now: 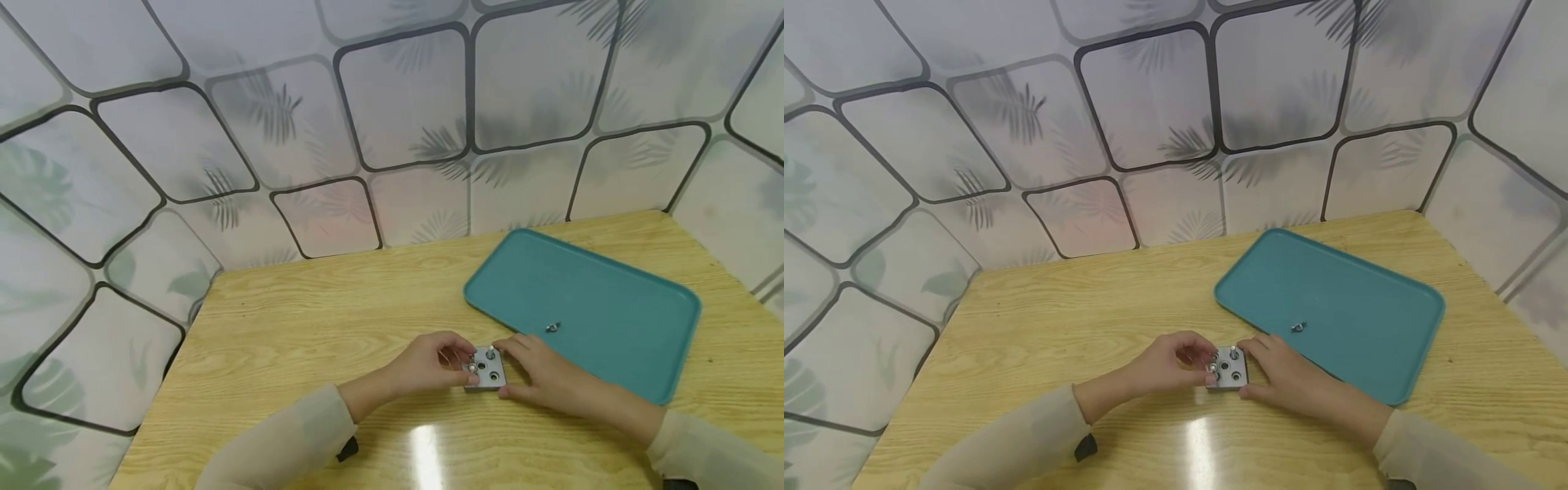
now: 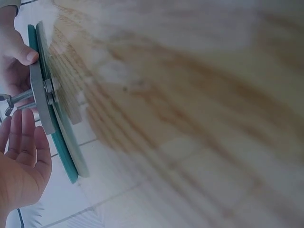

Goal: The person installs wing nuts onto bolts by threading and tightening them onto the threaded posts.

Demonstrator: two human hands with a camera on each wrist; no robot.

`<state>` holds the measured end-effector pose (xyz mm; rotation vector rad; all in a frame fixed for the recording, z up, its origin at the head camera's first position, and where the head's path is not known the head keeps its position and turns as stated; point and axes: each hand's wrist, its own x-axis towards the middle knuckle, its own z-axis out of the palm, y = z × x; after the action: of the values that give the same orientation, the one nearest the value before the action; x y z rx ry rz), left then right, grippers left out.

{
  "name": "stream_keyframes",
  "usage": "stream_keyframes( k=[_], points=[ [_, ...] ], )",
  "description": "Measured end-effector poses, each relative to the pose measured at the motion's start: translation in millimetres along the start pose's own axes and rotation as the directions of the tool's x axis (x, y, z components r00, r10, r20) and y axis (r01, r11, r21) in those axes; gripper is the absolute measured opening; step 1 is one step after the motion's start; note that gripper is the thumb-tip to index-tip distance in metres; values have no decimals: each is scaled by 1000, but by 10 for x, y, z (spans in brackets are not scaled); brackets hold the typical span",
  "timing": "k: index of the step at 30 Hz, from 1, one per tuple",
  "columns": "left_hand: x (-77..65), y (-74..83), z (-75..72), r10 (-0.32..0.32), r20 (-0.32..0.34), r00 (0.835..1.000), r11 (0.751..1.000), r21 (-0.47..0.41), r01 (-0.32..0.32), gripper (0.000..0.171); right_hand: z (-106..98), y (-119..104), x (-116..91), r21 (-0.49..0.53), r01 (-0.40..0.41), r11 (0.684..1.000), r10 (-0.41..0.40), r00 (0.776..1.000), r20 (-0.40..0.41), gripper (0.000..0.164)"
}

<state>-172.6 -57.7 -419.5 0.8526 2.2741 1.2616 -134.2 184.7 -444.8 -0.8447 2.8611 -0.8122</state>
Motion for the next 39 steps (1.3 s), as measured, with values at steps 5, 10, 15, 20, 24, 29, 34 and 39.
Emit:
stream_keyframes(
  k=[5, 10, 15, 20, 24, 29, 34, 39],
  points=[
    [-4, 13, 5, 14, 9, 1000, 999, 49, -14, 32, 0, 0, 5, -6, -3, 1000, 3, 1000, 2, 70],
    [-2, 12, -3, 58, 30, 998, 996, 72, -60, 30, 10, 11, 6, -4, -7, 1000, 7, 1000, 1, 70],
    [2, -10, -21, 115, 64, 991, 990, 77, -120, 26, 14, 21, 11, -2, -7, 1000, 7, 1000, -1, 70],
    [16, -21, -42, 131, 70, 989, 988, 74, -136, 22, -7, 21, 22, -1, -8, 1000, 8, 1000, 4, 70],
    [22, -30, -54, 116, 70, 991, 989, 82, -122, 20, -18, 15, 31, 13, -18, 1000, 18, 1000, 10, 71],
    [24, -37, -47, 62, 59, 996, 996, 68, -65, 19, -27, 4, 35, 50, -33, 998, 32, 999, 14, 71],
    [34, -48, -27, -8, -18, 1000, 1000, 23, 9, 10, -18, 3, 33, 53, -33, 998, 32, 999, 17, 71],
    [26, -47, -26, -21, -66, 998, 1000, 11, 22, 5, -12, 3, 36, 54, -32, 998, 31, 999, 12, 71]
  ],
)
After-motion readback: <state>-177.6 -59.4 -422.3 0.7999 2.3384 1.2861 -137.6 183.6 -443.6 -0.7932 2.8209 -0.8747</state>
